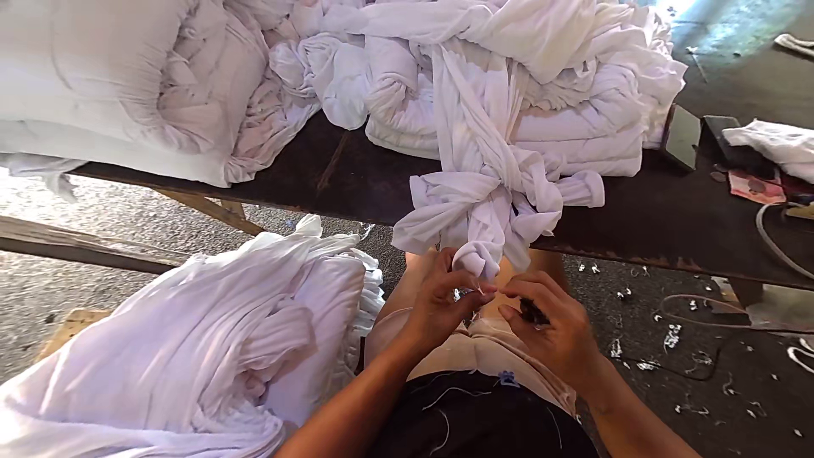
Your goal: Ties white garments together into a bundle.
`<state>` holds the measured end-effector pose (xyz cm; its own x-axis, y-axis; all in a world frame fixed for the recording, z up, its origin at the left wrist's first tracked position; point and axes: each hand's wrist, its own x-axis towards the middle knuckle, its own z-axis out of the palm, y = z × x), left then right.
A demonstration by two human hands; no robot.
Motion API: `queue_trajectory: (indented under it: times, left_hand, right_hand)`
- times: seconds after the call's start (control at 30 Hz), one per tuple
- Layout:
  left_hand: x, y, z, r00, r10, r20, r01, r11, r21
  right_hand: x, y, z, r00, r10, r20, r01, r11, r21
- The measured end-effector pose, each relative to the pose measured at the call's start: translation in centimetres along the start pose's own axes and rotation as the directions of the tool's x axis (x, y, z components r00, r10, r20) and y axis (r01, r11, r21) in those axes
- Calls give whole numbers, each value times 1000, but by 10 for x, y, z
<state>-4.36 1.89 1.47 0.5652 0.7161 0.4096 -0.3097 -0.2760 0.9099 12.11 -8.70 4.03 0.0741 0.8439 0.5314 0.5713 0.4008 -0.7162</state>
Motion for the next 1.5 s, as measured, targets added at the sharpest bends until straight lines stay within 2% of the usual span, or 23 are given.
queue_trajectory:
  times: [0.1,0.2,0.27,0.37,0.47,0.53,0.67,1.0,1.23,1.5]
  left_hand:
    - [-2,1,-1,999,-52,-12,51,996,-70]
    - [-3,3,-2,998,-68,-15,67,993,-96]
    - [-4,3,-3,998,-61,-2,61,992,-109]
    - [-4,4,-2,998,-49,49,55,991,-119]
    - [-5,4,0,997,-36,69,44,991,-123]
    - [-4,2,-1,998,-54,45,60,986,-153]
    - [-5,0,-7,997,-75,7,75,978,-196]
    - [-6,1,-4,998,-38,43,41,996,-76]
    - [-8,1,-4,997,-46,60,50,997,-58]
    - [-7,1,-4,997,-41,61,44,998,-45]
  right_hand:
    - [4,9,1,999,-18,29,21,994,-111]
    - [6,16,1,999,37,30,-30,975,-219]
    - [6,13,-1,997,74,25,-69,987,-145]
    - [8,7,-5,998,51,32,-53,996,66]
    - [13,6,-4,996,-7,87,-2,994,110]
    - [15,6,-3,994,-10,112,5,999,48]
    - [14,13,1,989,18,146,11,981,-193]
    - [11,9,11,992,-34,124,85,896,-437]
    - [12,14,12,994,-44,98,84,884,-461]
    - [12,14,10,993,-35,110,76,915,-396]
